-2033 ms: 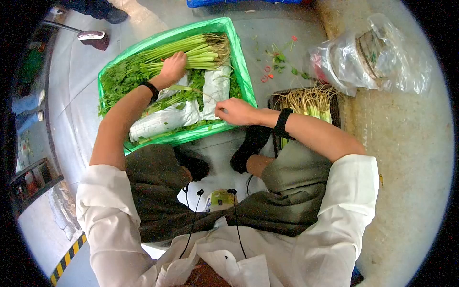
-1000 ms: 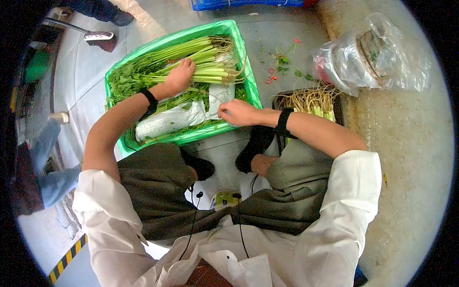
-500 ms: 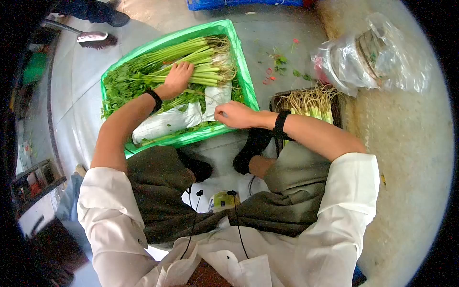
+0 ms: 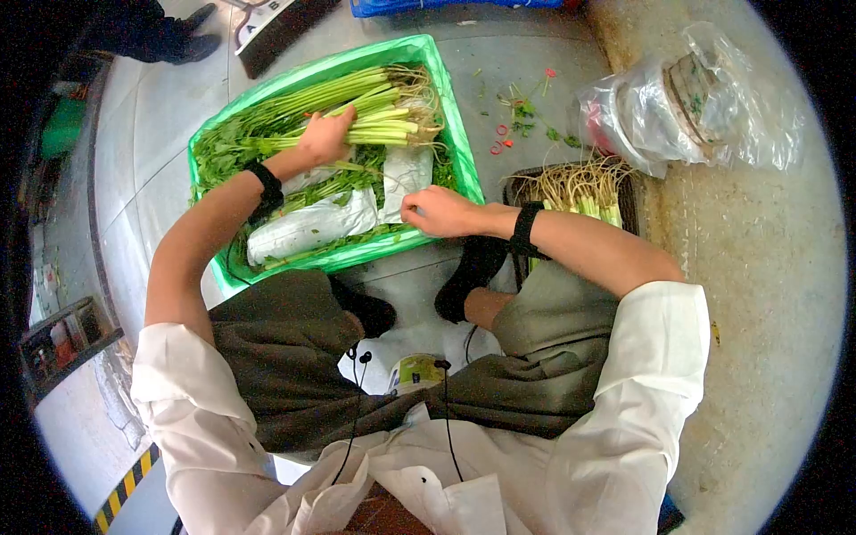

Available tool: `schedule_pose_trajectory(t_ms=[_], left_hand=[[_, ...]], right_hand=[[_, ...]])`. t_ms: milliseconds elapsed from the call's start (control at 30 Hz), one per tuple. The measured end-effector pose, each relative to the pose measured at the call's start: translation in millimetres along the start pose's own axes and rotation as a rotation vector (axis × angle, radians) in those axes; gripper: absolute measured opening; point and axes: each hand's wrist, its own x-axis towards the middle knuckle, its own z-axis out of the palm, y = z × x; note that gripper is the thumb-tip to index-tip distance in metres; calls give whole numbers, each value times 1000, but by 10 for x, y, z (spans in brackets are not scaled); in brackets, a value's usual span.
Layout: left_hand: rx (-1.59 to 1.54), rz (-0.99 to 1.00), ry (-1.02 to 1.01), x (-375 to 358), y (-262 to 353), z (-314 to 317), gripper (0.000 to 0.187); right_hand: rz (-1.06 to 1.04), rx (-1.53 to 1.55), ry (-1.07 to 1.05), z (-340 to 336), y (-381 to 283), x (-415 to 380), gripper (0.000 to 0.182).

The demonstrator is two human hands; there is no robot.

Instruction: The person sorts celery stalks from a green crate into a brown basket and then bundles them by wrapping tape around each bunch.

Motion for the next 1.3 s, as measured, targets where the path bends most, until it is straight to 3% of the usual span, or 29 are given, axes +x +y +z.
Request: schedule_pose_trajectory(t_ms=[133, 200, 267, 333, 433, 533, 600, 633, 667, 733, 800, 833, 867, 933, 1000, 1067, 1167, 1300], left_hand=[[-132, -6, 32, 81, -68, -103, 49], [-105, -40, -119, 134, -49, -230, 45], [-103, -12, -77, 82, -45, -398, 42], [-259, 15, -241, 89, -116, -544, 46], [-415, -2, -211, -32, -70, -818, 45], [-524, -16, -214, -111, -100, -1160, 42], [-445, -19, -252, -116, -164, -1319, 29], [-439, -24, -245, -170, -133, -1391, 29], [-459, -21, -205, -216, -100, -1476, 26], [-498, -8, -126, -301, 35, -1684, 21], [-414, -26, -89, -366, 211, -1799, 21], [-234, -53, 39, -395, 282, -1773, 22], [-55, -83, 167, -414, 339, -1764, 23], [-25, -101, 110, -467, 408, -1753, 28], [85, -16, 191, -597, 491, -1727, 36], [55, -47, 95, -768, 523, -1750, 44], [-205, 200, -61, -817, 205, -1293, 70], [-302, 101, -197, -982, 159, -639, 81]], right_hand=[[-18, -8, 8, 5, -22, -2, 26], [-45, -22, -6, -9, -39, -4, 26], [-13, -10, -17, -27, -56, -23, 26], [9, 6, -25, -29, -87, -20, 26], [2, -10, -16, -49, -121, -13, 28], [-4, 121, 83, -75, -239, 24, 32], [33, 213, 212, -136, -381, 110, 36], [27, 218, 275, -186, -500, 150, 51], [15, 214, 276, -227, -615, 210, 51], [70, 417, 475, -289, -788, 354, 69], [53, 498, 592, -355, -901, 580, 76], [47, 582, 702, -421, -971, 644, 84], [38, 571, 702, -518, -1021, 670, 84], [141, 959, 566, -686, -1208, 703, 83], [111, 1010, 655, -648, -1275, 778, 80], [151, 1090, 685, -524, -1261, 806, 77], [178, 1152, 608, -157, -1164, 798, 78], [357, 1211, 468, 339, -725, 864, 81]])
